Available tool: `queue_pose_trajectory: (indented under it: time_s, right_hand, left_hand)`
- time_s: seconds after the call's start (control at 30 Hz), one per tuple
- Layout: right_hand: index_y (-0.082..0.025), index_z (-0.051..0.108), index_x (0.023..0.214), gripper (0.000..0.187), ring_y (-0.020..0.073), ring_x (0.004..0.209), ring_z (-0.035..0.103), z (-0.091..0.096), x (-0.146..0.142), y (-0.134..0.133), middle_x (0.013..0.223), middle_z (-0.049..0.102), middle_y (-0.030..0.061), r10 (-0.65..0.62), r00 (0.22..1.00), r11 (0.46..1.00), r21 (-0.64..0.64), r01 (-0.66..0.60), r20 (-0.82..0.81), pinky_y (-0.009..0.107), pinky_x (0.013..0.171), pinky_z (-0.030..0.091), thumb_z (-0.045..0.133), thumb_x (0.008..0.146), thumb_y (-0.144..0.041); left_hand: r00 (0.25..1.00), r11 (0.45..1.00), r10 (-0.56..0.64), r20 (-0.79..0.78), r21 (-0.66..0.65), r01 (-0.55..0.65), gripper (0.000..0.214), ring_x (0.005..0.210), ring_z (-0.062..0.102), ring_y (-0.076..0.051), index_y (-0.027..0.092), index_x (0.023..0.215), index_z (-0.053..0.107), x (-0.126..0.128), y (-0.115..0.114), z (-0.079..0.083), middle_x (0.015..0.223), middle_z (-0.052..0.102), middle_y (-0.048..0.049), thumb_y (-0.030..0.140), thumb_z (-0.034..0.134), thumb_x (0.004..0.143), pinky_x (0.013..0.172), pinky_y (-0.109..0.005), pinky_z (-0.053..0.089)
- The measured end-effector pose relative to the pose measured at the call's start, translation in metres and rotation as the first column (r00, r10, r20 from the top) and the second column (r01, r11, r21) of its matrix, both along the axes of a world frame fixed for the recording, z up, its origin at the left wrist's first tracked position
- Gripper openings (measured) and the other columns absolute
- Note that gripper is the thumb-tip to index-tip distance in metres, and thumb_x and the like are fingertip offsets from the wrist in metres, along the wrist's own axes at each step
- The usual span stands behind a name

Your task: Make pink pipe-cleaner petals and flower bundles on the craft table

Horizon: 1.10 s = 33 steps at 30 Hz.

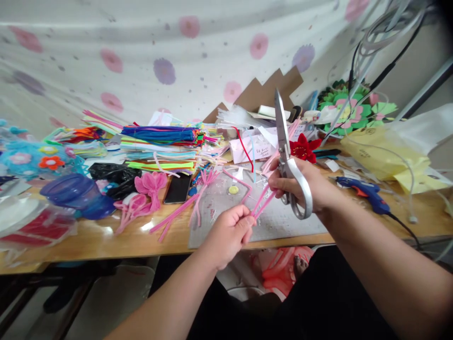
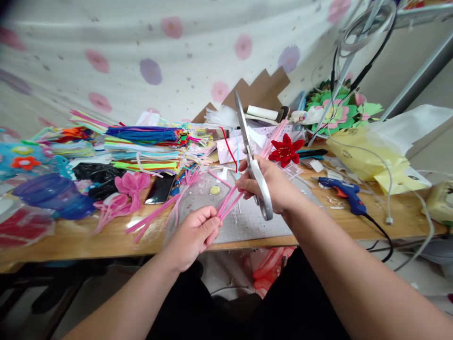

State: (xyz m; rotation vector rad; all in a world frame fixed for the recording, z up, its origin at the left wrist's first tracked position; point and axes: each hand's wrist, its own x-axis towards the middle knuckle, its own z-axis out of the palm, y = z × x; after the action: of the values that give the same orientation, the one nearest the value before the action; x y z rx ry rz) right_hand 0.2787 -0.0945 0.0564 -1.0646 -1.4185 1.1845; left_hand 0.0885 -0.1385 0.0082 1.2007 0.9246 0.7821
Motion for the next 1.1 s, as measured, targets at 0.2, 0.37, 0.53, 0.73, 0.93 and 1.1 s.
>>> queue_pose_trajectory:
  time_s: [0.2,0.37,0.53,0.73,0.93,1.1]
  right_hand:
    - [-0.018,0.048,0.088,0.036,0.0096,0.048,0.055,0.001,-0.010,-0.005,0.059,0.058,-0.0050,-0.033,0.997,0.999,0.005,0.034,-0.074,0.022,0.047,0.045,0.073,0.063,-0.023]
    - [-0.018,0.049,0.097,0.047,0.0114,0.061,0.062,-0.008,-0.015,-0.006,0.076,0.067,0.0009,0.057,0.936,0.997,-0.031,-0.072,-0.346,0.022,0.056,0.049,0.078,0.060,-0.022]
    - [-0.021,0.047,0.099,0.049,0.0115,0.065,0.063,-0.013,-0.025,-0.011,0.090,0.070,0.0032,0.211,0.790,0.963,-0.014,-0.268,-0.576,0.021,0.055,0.049,0.078,0.062,-0.020]
    - [-0.020,0.047,0.097,0.042,0.0091,0.059,0.059,-0.010,-0.028,-0.020,0.082,0.070,0.0020,0.313,0.710,0.936,0.076,-0.344,-0.632,0.021,0.058,0.048,0.075,0.067,-0.026]
    - [-0.021,0.046,0.096,0.047,0.0079,0.056,0.055,-0.007,-0.024,-0.019,0.080,0.069,0.0008,0.301,0.725,0.943,0.077,-0.325,-0.619,0.019,0.054,0.045,0.078,0.063,-0.025]
    - [-0.020,0.047,0.093,0.042,0.0086,0.056,0.056,-0.010,-0.023,-0.015,0.076,0.069,0.0006,0.308,0.750,0.949,0.129,-0.289,-0.586,0.018,0.051,0.044,0.077,0.064,-0.021]
  left_hand:
    - [0.988,0.988,0.095,-0.125,0.136,-0.077,0.021,0.042,0.030,-0.005,0.018,0.068,0.045,-0.003,-0.002,-0.008,0.044,0.039,0.0080,0.030,0.047,0.085,0.043,-0.018,0.024]
    - [0.985,0.995,0.102,0.138,-0.034,-0.098,0.025,0.037,0.021,-0.004,0.018,0.070,0.046,-0.004,-0.009,-0.008,0.040,0.033,0.0099,0.038,0.051,0.084,0.039,-0.018,0.017]
    - [0.885,0.970,-0.009,0.466,-0.212,0.122,0.029,0.031,0.013,-0.001,0.019,0.071,0.044,-0.002,-0.015,-0.005,0.039,0.033,0.0118,0.041,0.061,0.079,0.035,-0.016,0.012]
    - [0.821,0.934,-0.057,0.568,-0.260,0.244,0.028,0.029,0.014,-0.001,0.019,0.071,0.044,0.001,-0.018,-0.007,0.038,0.035,0.0112,0.038,0.063,0.079,0.034,-0.015,0.012]
    - [0.805,0.918,-0.060,0.591,-0.285,0.277,0.028,0.029,0.014,-0.002,0.020,0.071,0.043,0.001,-0.019,-0.011,0.038,0.035,0.0114,0.037,0.063,0.079,0.033,-0.015,0.012]
    - [0.810,0.917,-0.059,0.583,-0.290,0.275,0.028,0.029,0.015,-0.001,0.019,0.071,0.044,0.002,-0.020,-0.010,0.038,0.035,0.0115,0.037,0.064,0.078,0.033,-0.015,0.012]
